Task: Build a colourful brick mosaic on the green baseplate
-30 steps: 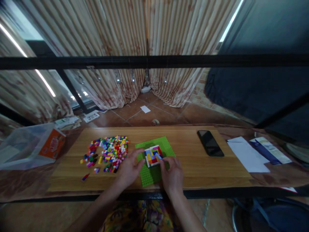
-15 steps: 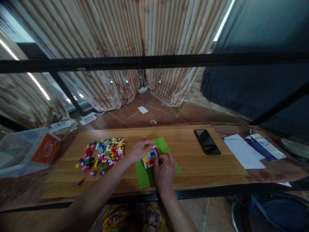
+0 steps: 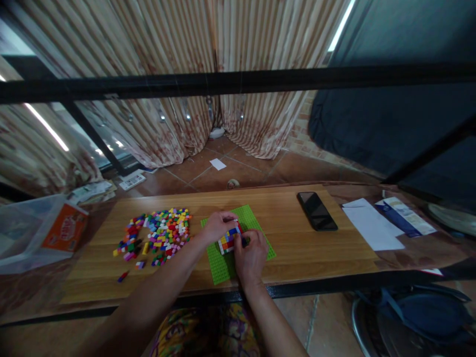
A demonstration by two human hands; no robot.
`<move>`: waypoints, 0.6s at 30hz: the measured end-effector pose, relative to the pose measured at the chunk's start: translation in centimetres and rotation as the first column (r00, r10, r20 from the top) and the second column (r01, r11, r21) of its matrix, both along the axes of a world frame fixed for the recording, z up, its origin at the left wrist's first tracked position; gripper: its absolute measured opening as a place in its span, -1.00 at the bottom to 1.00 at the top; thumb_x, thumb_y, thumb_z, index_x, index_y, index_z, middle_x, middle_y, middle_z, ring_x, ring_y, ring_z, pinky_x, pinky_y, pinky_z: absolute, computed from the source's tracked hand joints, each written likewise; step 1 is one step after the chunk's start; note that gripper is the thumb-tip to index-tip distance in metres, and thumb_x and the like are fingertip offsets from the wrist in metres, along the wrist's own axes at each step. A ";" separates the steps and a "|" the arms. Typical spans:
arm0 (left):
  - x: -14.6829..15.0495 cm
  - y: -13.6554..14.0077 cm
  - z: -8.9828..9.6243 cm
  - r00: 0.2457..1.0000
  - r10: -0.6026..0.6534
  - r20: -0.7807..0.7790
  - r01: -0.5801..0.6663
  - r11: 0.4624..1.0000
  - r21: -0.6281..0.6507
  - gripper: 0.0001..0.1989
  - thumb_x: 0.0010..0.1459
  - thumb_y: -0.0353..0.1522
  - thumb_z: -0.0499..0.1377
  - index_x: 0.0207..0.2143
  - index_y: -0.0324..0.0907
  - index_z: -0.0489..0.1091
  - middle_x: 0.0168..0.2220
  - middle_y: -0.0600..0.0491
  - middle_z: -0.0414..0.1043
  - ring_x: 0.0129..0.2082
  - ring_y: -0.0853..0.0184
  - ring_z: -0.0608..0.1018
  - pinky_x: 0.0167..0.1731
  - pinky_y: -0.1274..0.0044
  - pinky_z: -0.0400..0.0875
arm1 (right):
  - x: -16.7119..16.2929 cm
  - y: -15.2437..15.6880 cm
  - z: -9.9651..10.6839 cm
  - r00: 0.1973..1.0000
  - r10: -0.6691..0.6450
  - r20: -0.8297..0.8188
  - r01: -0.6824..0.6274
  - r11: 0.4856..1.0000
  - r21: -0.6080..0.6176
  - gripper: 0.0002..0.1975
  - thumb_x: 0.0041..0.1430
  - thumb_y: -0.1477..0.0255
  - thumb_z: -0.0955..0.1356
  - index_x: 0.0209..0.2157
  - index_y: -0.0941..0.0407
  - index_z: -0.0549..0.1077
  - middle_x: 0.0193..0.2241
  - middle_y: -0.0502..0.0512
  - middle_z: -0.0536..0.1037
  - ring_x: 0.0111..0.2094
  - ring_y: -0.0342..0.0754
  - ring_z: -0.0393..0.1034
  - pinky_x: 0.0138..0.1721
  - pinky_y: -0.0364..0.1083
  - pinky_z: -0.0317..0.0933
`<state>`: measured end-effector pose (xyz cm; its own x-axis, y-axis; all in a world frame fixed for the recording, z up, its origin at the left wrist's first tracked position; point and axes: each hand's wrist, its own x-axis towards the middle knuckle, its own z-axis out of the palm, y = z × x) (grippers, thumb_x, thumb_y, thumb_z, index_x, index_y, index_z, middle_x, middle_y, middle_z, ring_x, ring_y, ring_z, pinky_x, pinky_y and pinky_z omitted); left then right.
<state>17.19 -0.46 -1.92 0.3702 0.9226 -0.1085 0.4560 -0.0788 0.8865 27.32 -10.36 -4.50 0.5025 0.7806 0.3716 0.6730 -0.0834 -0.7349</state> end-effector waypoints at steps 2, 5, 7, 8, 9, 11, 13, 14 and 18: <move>0.2 0.0 0.1 1.000 0.007 -0.005 -0.007 1.000 -0.006 -0.80 0.01 -0.49 0.20 -0.27 -0.25 0.54 -0.32 0.00 0.59 -0.37 0.38 0.56 -0.29 0.56 0.45 | 0.0 0.0 0.0 0.998 -0.001 -0.056 0.000 1.000 -0.019 -0.79 0.10 0.26 0.34 -0.46 0.12 0.39 -0.42 0.09 0.46 -0.33 0.00 0.34 -0.24 -0.04 0.17; 0.3 0.2 0.1 1.000 0.009 -0.021 -0.010 1.000 -0.017 -0.81 0.00 -0.49 0.20 -0.29 -0.26 0.53 -0.35 0.00 0.58 -0.40 0.39 0.55 -0.32 0.57 0.44 | 0.3 0.1 -0.2 0.984 -0.010 -0.178 -0.003 0.997 -0.073 -0.75 0.05 0.20 0.35 -0.44 0.12 0.42 -0.44 0.10 0.48 -0.38 -0.01 0.35 -0.31 -0.06 0.17; 0.4 0.3 0.2 0.999 0.009 -0.037 -0.009 1.000 -0.019 -0.81 -0.03 -0.50 0.22 -0.30 -0.28 0.54 -0.36 -0.01 0.58 -0.40 0.38 0.55 -0.31 0.55 0.44 | 0.6 0.2 -0.3 0.969 -0.004 -0.248 -0.023 0.994 -0.107 -0.72 0.01 0.18 0.37 -0.43 0.13 0.44 -0.46 0.10 0.50 -0.42 -0.01 0.36 -0.36 -0.08 0.17; 0.4 0.3 0.3 0.999 0.009 -0.045 -0.009 1.000 -0.017 -0.81 -0.04 -0.51 0.22 -0.31 -0.28 0.54 -0.36 -0.02 0.58 -0.39 0.38 0.55 -0.30 0.54 0.44 | 0.7 0.3 -0.4 0.962 0.005 -0.272 -0.040 0.992 -0.121 -0.71 0.00 0.17 0.37 -0.44 0.13 0.45 -0.47 0.09 0.50 -0.44 -0.02 0.36 -0.38 -0.08 0.16; 0.4 0.3 0.3 0.999 0.010 -0.052 -0.010 1.000 -0.012 -0.81 -0.05 -0.51 0.23 -0.31 -0.28 0.54 -0.36 -0.02 0.58 -0.39 0.37 0.55 -0.29 0.53 0.45 | 0.9 0.4 -0.4 0.957 0.015 -0.291 -0.057 0.989 -0.134 -0.71 -0.02 0.17 0.37 -0.45 0.13 0.45 -0.48 0.09 0.51 -0.46 -0.03 0.36 -0.41 -0.09 0.16; 0.5 0.1 0.6 0.998 0.017 -0.062 -0.016 1.000 0.005 -0.82 -0.05 -0.52 0.22 -0.33 -0.27 0.54 -0.37 -0.01 0.58 -0.38 0.36 0.55 -0.26 0.51 0.45 | 1.2 0.6 -0.4 0.947 0.033 -0.319 -0.087 0.984 -0.156 -0.71 -0.03 0.17 0.37 -0.46 0.13 0.45 -0.52 0.07 0.51 -0.51 -0.04 0.35 -0.45 -0.10 0.14; 0.6 -0.2 1.0 0.998 0.025 -0.065 -0.023 0.999 0.030 -0.83 -0.05 -0.52 0.22 -0.35 -0.25 0.54 -0.37 0.00 0.58 -0.37 0.35 0.56 -0.22 0.47 0.46 | 1.4 0.7 -0.3 0.939 0.058 -0.338 -0.116 0.981 -0.154 -0.71 -0.05 0.17 0.38 -0.45 0.14 0.45 -0.54 0.06 0.51 -0.53 -0.04 0.35 -0.47 -0.10 0.15; 0.6 -0.3 1.3 0.998 0.031 -0.062 -0.028 0.999 0.046 -0.83 -0.06 -0.52 0.23 -0.35 -0.24 0.54 -0.36 0.00 0.58 -0.35 0.33 0.56 -0.19 0.45 0.46 | 1.6 0.7 -0.3 0.936 0.074 -0.344 -0.131 0.981 -0.144 -0.69 -0.06 0.16 0.39 -0.44 0.14 0.46 -0.54 0.06 0.51 -0.52 -0.03 0.36 -0.46 -0.10 0.16; -0.9 -1.0 2.8 0.995 0.101 -0.008 -0.099 0.987 0.124 -0.75 0.02 -0.44 0.23 -0.19 -0.22 0.51 -0.17 -0.04 0.56 -0.16 0.29 0.55 -0.05 0.42 0.41 | 2.5 0.3 -0.4 0.906 0.142 -0.399 -0.191 0.978 -0.083 -0.56 -0.12 0.13 0.43 -0.30 0.19 0.47 -0.39 0.18 0.58 -0.39 0.03 0.44 -0.33 -0.03 0.28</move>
<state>16.27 -1.49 0.89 0.2747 0.9615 0.0039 0.4793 -0.1405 0.8663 29.78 -10.10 -4.87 0.4471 0.8915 0.0736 0.3473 -0.0972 -0.9327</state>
